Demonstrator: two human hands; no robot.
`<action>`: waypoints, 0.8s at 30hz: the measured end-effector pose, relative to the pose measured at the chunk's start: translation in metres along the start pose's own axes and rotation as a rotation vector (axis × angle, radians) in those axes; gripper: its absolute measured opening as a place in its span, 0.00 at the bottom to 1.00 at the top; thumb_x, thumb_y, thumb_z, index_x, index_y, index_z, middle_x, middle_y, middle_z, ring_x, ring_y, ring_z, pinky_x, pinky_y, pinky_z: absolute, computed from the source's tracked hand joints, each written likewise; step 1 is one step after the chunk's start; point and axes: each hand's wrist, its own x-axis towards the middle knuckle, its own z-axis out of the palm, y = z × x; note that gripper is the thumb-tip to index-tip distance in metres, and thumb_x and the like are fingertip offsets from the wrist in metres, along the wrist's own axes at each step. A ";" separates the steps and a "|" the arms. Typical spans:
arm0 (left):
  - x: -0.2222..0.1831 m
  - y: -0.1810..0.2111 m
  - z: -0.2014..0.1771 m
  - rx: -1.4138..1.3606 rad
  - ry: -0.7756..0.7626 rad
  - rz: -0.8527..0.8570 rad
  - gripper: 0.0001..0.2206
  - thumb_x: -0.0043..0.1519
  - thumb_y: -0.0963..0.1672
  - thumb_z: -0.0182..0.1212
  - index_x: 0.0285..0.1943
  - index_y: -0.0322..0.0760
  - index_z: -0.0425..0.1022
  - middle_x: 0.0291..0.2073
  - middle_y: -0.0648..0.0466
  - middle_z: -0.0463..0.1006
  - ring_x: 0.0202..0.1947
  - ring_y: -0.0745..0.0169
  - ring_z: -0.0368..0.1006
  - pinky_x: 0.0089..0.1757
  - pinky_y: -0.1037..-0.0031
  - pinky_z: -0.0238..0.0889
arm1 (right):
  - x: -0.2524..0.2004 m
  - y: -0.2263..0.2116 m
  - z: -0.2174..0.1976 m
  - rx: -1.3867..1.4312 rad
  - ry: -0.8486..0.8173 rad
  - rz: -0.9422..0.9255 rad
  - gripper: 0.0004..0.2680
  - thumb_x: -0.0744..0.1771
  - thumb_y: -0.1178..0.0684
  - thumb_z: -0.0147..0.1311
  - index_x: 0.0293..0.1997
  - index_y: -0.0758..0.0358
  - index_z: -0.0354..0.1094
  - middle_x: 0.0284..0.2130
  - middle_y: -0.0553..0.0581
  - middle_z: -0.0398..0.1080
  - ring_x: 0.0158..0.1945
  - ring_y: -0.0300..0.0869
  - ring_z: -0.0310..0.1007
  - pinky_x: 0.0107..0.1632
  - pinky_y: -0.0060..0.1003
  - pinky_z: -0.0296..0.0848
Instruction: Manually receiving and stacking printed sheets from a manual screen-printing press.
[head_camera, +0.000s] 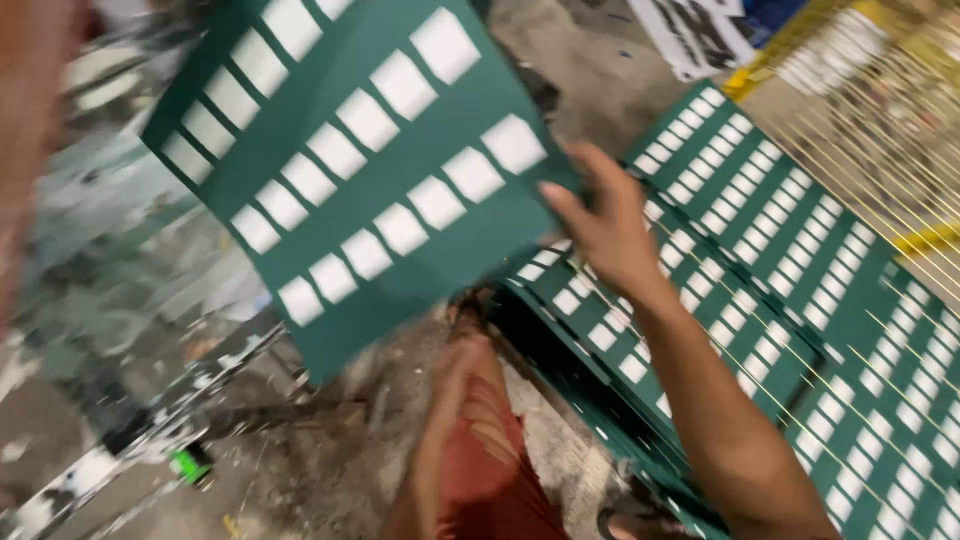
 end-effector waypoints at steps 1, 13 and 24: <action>0.010 0.011 -0.019 -0.001 -0.038 -0.017 0.11 0.69 0.41 0.57 0.55 0.26 0.79 0.52 0.45 0.81 0.54 0.53 0.75 0.57 0.62 0.66 | -0.028 0.003 -0.046 -0.016 0.037 0.010 0.13 0.69 0.57 0.56 0.60 0.64 0.62 0.42 0.52 0.71 0.40 0.39 0.76 0.34 0.35 0.85; 0.011 0.143 0.127 -0.170 -0.957 -0.635 0.29 0.69 0.53 0.49 0.73 0.28 0.65 0.66 0.47 0.72 0.63 0.58 0.69 0.60 0.69 0.62 | -0.359 -0.003 -0.352 -0.167 0.437 0.851 0.11 0.66 0.55 0.59 0.52 0.67 0.74 0.33 0.51 0.74 0.31 0.34 0.68 0.30 0.34 0.71; -0.032 0.115 0.225 0.247 -0.927 -0.625 0.23 0.66 0.39 0.53 0.73 0.33 0.65 0.64 0.53 0.74 0.63 0.64 0.68 0.59 0.76 0.59 | -0.483 0.052 -0.340 0.292 0.792 0.548 0.29 0.67 0.33 0.50 0.73 0.59 0.51 0.46 0.50 0.74 0.43 0.38 0.76 0.43 0.36 0.77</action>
